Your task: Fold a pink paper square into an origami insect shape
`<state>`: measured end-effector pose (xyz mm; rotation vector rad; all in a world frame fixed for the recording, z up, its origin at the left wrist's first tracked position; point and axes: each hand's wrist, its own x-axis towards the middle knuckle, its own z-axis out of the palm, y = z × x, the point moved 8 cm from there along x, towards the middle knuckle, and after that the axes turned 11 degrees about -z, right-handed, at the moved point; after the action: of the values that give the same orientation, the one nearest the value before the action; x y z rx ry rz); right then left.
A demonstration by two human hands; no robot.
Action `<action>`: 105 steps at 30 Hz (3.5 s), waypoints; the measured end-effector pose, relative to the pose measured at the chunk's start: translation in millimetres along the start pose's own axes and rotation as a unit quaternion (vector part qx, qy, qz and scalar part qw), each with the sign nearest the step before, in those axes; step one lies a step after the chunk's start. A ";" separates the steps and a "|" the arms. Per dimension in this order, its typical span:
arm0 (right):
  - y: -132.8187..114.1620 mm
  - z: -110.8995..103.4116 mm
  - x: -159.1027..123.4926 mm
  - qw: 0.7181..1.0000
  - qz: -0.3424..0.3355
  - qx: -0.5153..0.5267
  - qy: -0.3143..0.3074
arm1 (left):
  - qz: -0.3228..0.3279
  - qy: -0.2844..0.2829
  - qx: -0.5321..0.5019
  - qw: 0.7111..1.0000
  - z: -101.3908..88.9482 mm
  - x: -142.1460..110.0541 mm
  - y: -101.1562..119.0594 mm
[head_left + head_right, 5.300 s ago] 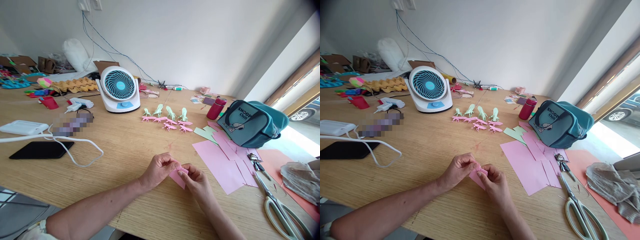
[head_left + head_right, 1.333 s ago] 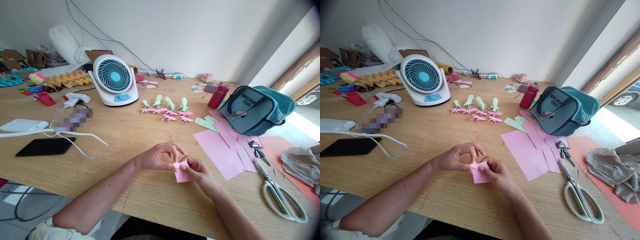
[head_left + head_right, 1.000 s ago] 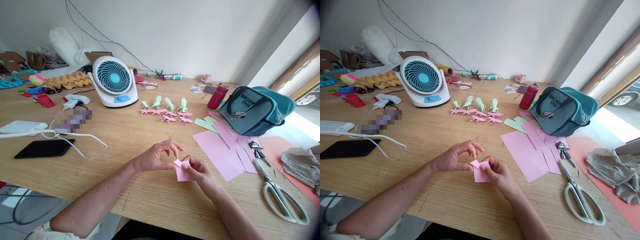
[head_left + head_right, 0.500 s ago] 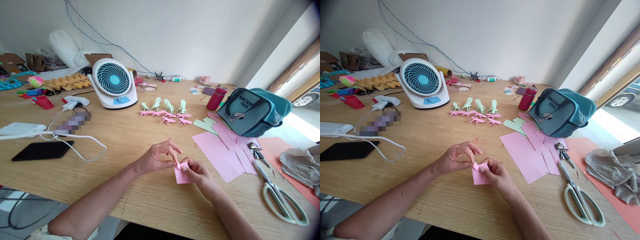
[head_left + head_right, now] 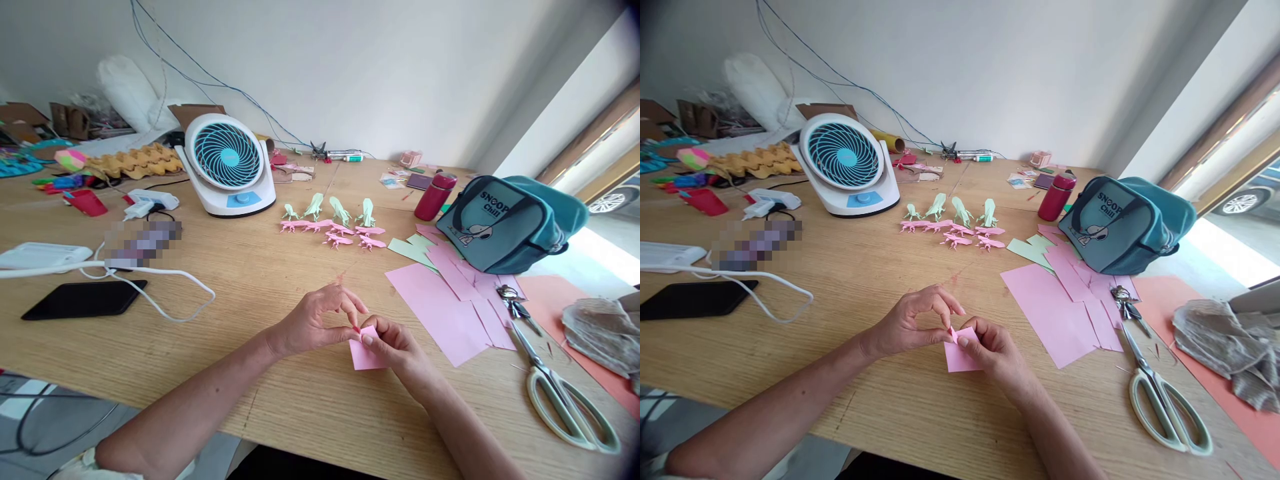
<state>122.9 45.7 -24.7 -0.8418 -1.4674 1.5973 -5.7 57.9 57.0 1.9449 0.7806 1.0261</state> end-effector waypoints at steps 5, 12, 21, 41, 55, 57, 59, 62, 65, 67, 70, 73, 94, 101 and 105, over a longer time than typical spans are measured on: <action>2.9 0.9 0.5 1.000 0.000 0.014 -0.004 | 0.004 0.007 0.019 1.000 1.4 -0.5 -0.2; -0.3 1.7 0.1 1.000 0.004 0.024 0.006 | 0.000 0.039 0.038 0.999 -1.2 -1.0 2.2; -2.8 -11.6 0.8 0.993 -0.072 -0.003 0.092 | 0.007 0.071 0.054 0.996 -2.2 -3.0 7.1; -38.4 -9.6 -23.0 0.844 -0.302 -0.408 0.175 | -0.054 0.154 0.129 0.978 0.3 -9.3 -4.5; -41.3 -7.8 -19.4 0.813 -0.293 -0.477 0.157 | -0.082 0.167 0.133 0.973 2.5 -11.1 -12.0; -41.9 -7.7 -19.6 0.811 -0.296 -0.479 0.157 | -0.084 0.167 0.132 0.973 2.9 -11.1 -13.0; -41.3 -8.2 -19.3 0.812 -0.295 -0.478 0.157 | -0.085 0.164 0.130 0.974 3.8 -10.8 -13.6; -39.6 -9.9 -18.9 0.817 -0.288 -0.473 0.160 | -0.092 0.152 0.118 0.977 5.6 -10.0 -15.0; -37.8 -12.1 -18.5 0.821 -0.279 -0.470 0.163 | -0.100 0.135 0.102 0.981 7.6 -9.2 -17.3; -36.9 -13.7 -18.3 0.824 -0.273 -0.468 0.165 | -0.097 0.121 0.093 0.984 8.9 -8.7 -18.5; -36.4 -15.7 -17.5 0.829 -0.266 -0.463 0.165 | -0.078 0.092 0.080 0.989 10.4 -7.4 -19.3; -34.8 -15.7 -14.4 0.848 -0.245 -0.447 0.146 | -0.064 0.059 0.073 0.994 9.9 -4.8 -20.2; 4.5 -3.9 -2.6 0.998 0.044 0.032 -0.018 | -0.084 -0.074 -0.073 0.991 6.5 3.2 -24.6; 11.6 -1.5 -4.8 0.994 0.061 0.085 -0.024 | -0.064 -0.057 -0.063 0.994 9.2 2.2 -21.0; 12.4 -3.2 -4.0 0.994 0.061 0.091 -0.004 | -0.038 -0.030 -0.041 0.998 7.1 2.9 -15.6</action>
<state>126.1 43.5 -37.5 -0.8345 -1.2727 1.7969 -0.5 65.5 42.2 1.8539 0.7618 0.9369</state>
